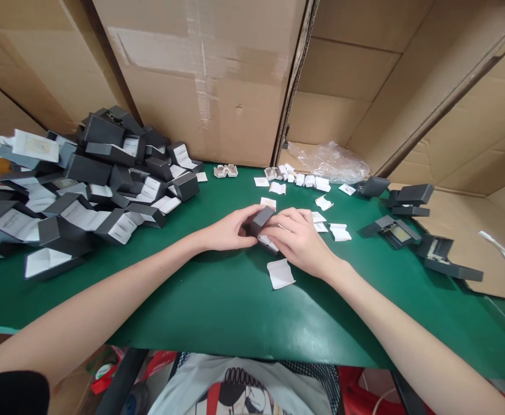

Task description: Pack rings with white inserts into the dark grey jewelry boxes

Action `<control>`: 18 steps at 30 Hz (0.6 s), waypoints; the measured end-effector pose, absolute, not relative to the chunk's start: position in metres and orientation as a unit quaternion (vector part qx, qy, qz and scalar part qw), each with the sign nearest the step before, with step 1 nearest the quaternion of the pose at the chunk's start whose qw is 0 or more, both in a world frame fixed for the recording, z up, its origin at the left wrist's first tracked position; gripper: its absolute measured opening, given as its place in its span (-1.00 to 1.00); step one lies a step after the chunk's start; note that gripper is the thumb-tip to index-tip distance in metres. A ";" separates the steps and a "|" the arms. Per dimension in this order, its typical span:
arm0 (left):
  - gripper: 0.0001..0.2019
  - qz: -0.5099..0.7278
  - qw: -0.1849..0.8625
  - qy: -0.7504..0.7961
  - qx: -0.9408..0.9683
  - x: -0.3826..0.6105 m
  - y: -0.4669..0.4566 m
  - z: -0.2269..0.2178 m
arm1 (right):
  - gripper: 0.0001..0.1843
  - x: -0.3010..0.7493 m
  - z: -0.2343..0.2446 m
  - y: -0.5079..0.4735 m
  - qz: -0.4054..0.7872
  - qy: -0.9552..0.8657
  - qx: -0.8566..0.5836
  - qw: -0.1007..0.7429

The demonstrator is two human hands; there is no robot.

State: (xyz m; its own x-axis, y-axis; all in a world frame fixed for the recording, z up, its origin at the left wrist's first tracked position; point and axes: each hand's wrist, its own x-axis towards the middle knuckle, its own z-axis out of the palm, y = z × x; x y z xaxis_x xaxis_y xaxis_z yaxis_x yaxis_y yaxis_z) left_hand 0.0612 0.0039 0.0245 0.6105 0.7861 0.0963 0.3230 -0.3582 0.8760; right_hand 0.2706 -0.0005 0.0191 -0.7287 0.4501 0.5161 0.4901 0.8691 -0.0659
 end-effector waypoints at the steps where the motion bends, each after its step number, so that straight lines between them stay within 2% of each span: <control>1: -0.39 0.257 0.438 0.355 0.785 0.062 0.004 0.025 | -0.77 0.270 0.020 -0.001 -0.043 -0.932 -0.252 0.255; 10: -0.61 0.249 0.449 0.350 0.784 0.065 0.001 0.028 | -0.77 0.270 0.023 0.000 -0.067 -0.941 -0.258 0.208; 18: -0.58 0.249 0.444 0.347 0.787 0.066 0.000 0.027 | -0.83 0.269 0.015 0.001 0.002 -0.933 -0.230 0.276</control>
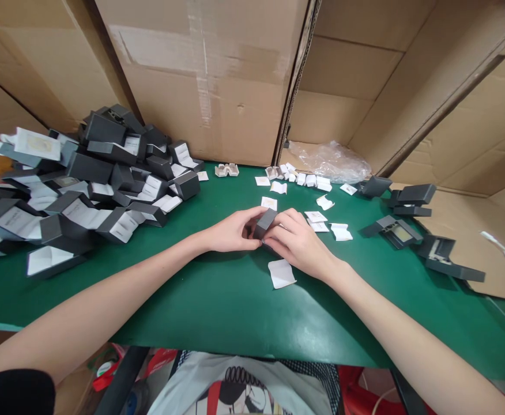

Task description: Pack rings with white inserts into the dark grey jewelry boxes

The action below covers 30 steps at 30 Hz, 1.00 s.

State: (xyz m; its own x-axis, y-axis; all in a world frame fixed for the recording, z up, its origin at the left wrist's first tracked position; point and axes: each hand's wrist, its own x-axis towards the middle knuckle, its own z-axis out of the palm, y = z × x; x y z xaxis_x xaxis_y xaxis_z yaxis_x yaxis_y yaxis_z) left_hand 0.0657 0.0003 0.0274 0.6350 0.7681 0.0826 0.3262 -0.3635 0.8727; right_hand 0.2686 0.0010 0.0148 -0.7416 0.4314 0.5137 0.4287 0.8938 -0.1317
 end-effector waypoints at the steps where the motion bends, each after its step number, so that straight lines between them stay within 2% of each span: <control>1: -0.58 0.249 0.443 0.349 0.787 0.066 0.000 0.027 | -0.86 0.269 0.014 0.001 0.012 -0.930 -0.228 0.289; 3: -0.59 0.253 0.440 0.352 0.786 0.065 0.000 0.026 | -0.91 0.269 0.013 0.001 0.040 -0.917 -0.230 0.323; 7: -0.59 0.258 0.431 0.363 0.785 0.065 0.001 0.024 | -0.82 0.269 0.012 -0.002 0.105 -0.885 -0.253 0.376; 13: -0.59 0.256 0.412 0.390 0.783 0.065 0.000 0.023 | -0.89 0.270 0.012 -0.004 0.192 -0.811 -0.341 0.434; 24: -0.61 0.252 0.394 0.389 0.794 0.068 -0.003 0.024 | -0.75 0.265 0.009 -0.002 0.271 -0.763 -0.443 0.386; 30: -0.58 0.252 0.378 0.386 0.803 0.070 -0.003 0.023 | -0.73 0.266 0.012 0.000 0.290 -0.746 -0.479 0.362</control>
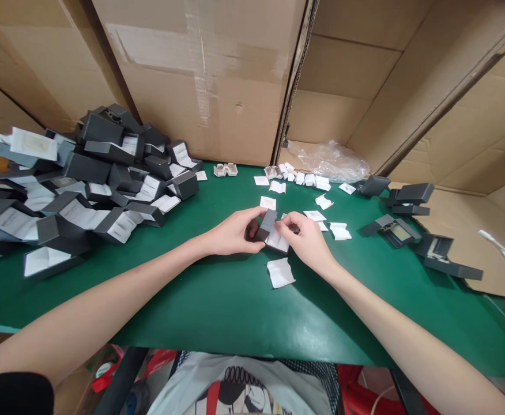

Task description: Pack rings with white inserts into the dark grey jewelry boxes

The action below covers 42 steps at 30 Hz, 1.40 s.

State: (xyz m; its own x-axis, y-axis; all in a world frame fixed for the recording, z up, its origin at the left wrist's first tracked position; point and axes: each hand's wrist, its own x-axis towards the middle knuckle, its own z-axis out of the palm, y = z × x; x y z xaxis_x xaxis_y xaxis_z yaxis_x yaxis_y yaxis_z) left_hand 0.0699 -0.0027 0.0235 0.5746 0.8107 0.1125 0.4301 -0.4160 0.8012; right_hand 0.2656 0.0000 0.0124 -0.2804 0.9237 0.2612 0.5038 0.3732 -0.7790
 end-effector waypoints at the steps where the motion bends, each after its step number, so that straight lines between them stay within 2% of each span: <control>1: -0.58 0.251 0.378 0.386 0.803 0.070 -0.003 0.024 | -0.73 0.265 0.013 0.000 0.296 -0.741 -0.485 0.359; 9: -0.56 0.249 0.403 0.382 0.794 0.070 -0.003 0.023 | -0.81 0.266 0.009 0.005 0.386 -0.697 -0.476 0.372; 14: -0.57 0.247 0.408 0.374 0.795 0.070 -0.003 0.023 | -0.86 0.267 0.008 0.005 0.396 -0.698 -0.463 0.377; 19: -0.58 0.252 0.405 0.378 0.794 0.070 -0.003 0.024 | -0.90 0.272 0.008 0.007 0.284 -0.796 -0.389 0.367; 24: -0.57 0.250 0.406 0.376 0.795 0.069 -0.002 0.024 | -0.83 0.278 0.011 0.009 0.094 -0.904 -0.300 0.290; 28: -0.55 0.250 0.401 0.370 0.800 0.069 -0.002 0.024 | -0.78 0.277 0.014 0.013 0.011 -0.926 -0.294 0.237; 37: -0.58 0.250 0.367 0.361 0.820 0.072 -0.003 0.026 | -0.76 0.273 0.016 0.015 -0.013 -0.935 -0.292 0.202; 42: -0.58 0.256 0.378 0.363 0.813 0.072 -0.004 0.027 | -0.80 0.275 0.009 0.012 0.023 -0.920 -0.318 0.226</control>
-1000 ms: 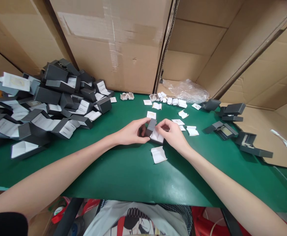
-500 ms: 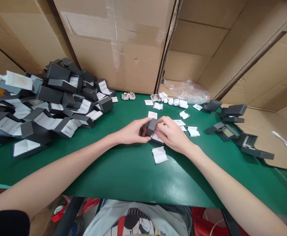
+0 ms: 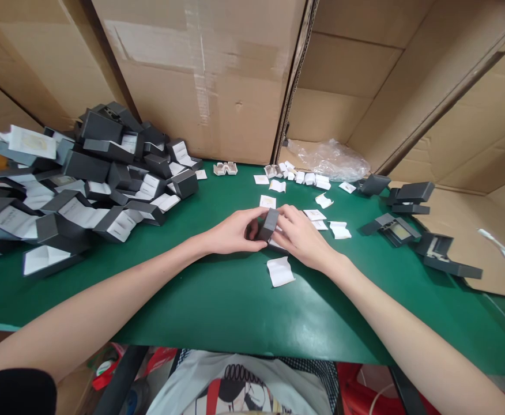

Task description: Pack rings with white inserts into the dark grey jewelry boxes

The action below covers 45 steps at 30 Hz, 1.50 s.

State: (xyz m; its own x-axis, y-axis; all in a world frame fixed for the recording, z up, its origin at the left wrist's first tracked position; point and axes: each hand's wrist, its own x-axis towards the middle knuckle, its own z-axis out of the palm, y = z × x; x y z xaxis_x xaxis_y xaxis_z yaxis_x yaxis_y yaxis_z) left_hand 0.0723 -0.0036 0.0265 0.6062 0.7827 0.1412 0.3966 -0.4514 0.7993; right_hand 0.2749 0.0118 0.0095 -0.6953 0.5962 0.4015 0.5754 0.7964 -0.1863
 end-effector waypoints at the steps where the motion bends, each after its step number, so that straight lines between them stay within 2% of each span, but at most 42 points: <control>1: -0.57 0.256 0.382 0.366 0.809 0.072 -0.004 0.026 | -0.80 0.276 0.008 0.012 0.035 -0.916 -0.317 0.243; 6: -0.54 0.255 0.386 0.387 0.798 0.069 -0.002 0.022 | -0.85 0.282 0.008 0.013 0.056 -0.868 -0.304 0.390; 8: -0.54 0.254 0.386 0.393 0.795 0.068 -0.001 0.022 | -0.86 0.283 0.008 0.013 0.046 -0.863 -0.285 0.415; 13: -0.60 0.252 0.391 0.400 0.790 0.068 -0.002 0.023 | -0.85 0.282 0.007 0.014 0.030 -0.900 -0.232 0.369; 28: -0.59 0.264 0.381 0.393 0.794 0.070 -0.002 0.020 | -0.79 0.277 0.002 0.014 0.025 -0.903 -0.249 0.349; 33: -0.60 0.273 0.358 0.410 0.793 0.070 -0.003 0.020 | -0.82 0.280 0.005 0.011 0.126 -0.876 -0.280 0.371; 37: -0.62 0.284 0.348 0.431 0.782 0.069 -0.004 0.021 | -0.82 0.287 0.010 0.013 0.191 -0.817 -0.370 0.399; 45: -0.66 0.298 0.321 0.422 0.794 0.072 -0.006 0.021 | -0.81 0.284 0.009 0.015 0.269 -0.773 -0.436 0.375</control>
